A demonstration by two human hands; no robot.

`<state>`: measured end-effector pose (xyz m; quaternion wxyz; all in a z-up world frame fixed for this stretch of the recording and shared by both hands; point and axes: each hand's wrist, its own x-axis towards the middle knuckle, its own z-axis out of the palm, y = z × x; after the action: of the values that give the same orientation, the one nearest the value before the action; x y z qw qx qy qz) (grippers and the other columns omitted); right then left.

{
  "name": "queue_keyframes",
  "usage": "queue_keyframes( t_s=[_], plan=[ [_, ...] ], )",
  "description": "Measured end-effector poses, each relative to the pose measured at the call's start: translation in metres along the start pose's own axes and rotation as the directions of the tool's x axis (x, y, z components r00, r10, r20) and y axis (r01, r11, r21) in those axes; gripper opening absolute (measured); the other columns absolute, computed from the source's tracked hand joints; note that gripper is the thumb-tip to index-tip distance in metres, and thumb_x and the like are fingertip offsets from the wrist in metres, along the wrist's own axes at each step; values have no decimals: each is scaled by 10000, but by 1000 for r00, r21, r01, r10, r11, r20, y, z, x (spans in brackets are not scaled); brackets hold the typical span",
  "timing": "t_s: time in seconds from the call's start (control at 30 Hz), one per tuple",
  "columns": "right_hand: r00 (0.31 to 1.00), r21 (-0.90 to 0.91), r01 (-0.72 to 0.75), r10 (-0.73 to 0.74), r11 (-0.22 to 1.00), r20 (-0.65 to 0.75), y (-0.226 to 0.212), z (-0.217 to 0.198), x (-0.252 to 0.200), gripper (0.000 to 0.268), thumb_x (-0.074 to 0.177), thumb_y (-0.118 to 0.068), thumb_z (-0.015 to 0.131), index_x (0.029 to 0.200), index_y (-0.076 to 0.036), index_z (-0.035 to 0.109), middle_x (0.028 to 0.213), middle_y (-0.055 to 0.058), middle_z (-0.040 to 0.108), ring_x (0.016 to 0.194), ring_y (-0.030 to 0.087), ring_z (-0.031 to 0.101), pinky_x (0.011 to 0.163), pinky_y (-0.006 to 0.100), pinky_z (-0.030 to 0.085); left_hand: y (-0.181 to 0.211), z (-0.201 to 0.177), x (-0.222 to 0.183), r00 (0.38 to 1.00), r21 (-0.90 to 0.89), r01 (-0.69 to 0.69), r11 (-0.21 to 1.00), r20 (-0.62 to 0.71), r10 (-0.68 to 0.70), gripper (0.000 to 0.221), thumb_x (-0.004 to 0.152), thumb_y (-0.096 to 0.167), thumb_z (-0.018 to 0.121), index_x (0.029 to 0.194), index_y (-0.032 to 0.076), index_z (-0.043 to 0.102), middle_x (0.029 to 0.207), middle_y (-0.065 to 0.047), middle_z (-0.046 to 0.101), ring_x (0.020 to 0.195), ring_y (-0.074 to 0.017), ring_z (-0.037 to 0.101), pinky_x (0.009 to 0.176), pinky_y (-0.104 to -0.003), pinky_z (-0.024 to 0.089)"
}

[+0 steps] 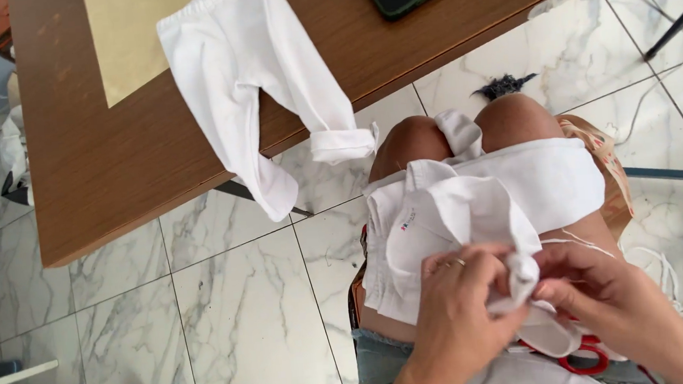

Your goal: Trimming loose threads and excess fabric from white baby garments using scissors

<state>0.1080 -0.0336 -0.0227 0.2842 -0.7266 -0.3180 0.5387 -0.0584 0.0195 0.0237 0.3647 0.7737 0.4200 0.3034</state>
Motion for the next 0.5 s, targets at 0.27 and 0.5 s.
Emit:
queue_keyframes(
  t_s=[0.27,0.5],
  plan=[
    [975,318,204,-220,926,15,38,-2,-1,117,634,46,673,742,91,661,608,132,597,464,186,527,364,297,468,-11,-6,-17,869,-608,495,621,371,-328,341,693,254,653,945,119,468,866,11,550,780,-69,524,757,-189,442],
    [564,-453,582,-736,675,-374,6,29,-26,128,723,100,660,689,5,580,735,111,518,516,131,434,482,212,376,-5,12,-15,978,64,-119,991,-166,128,277,584,-106,545,750,102,466,603,19,386,542,-179,425,554,-312,366]
  ],
)
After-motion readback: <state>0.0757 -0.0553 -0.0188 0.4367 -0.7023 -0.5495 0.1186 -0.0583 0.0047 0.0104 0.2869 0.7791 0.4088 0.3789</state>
